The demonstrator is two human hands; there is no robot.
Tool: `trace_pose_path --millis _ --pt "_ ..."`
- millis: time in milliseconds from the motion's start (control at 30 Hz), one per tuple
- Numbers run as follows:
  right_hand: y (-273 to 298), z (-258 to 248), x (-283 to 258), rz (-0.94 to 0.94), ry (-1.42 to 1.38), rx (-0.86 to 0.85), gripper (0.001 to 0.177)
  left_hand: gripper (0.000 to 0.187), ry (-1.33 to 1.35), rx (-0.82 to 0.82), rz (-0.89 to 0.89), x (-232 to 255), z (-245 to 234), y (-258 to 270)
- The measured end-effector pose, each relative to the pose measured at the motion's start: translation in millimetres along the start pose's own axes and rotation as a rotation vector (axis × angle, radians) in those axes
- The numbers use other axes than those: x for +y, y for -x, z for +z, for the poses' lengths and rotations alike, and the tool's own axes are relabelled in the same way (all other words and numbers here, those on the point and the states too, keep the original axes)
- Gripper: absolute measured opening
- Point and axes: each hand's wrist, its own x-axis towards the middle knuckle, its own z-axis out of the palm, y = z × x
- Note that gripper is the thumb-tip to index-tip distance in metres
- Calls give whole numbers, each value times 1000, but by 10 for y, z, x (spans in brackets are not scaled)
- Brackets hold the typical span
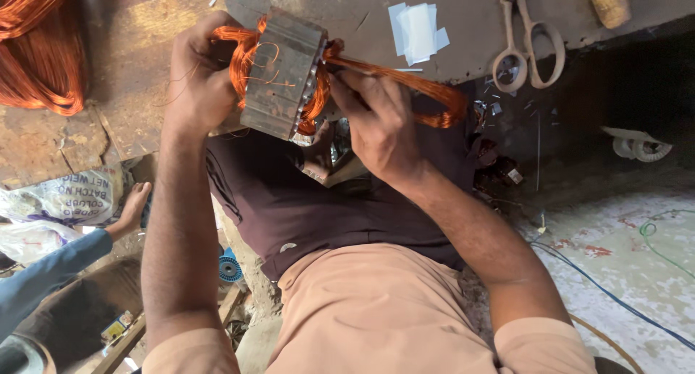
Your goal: The person cuts a small white insulating strip and places it into a metal core. They then wind a copper wire around the core by hand, repeatedly inserting additional white strips between layers to insulate the windings.
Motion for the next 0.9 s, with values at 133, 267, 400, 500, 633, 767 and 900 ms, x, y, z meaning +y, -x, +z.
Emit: trace_pose_path --millis 133,267,400,500,633,767,900 --pt "47 30 20 -7 50 -77 31 14 2 -5 -31 28 -8 -34" --pt "68 23 62 -16 82 -131 31 15 71 -11 -3 11 11 -50" --pt "58 20 40 -2 85 -127 30 18 70 -14 -5 1 10 -74" --pt "3 11 6 -9 91 -113 30 17 -21 1 -14 16 6 -93" --pt "-44 -118 -63 42 -5 -139 33 15 120 -14 -73 88 23 -107" --pt "7 -307 -336 124 -62 -10 27 20 44 53 4 303 55 -84" --pt "-17 -120 -580 265 -444 -18 35 38 9 228 57 398 -41 27"
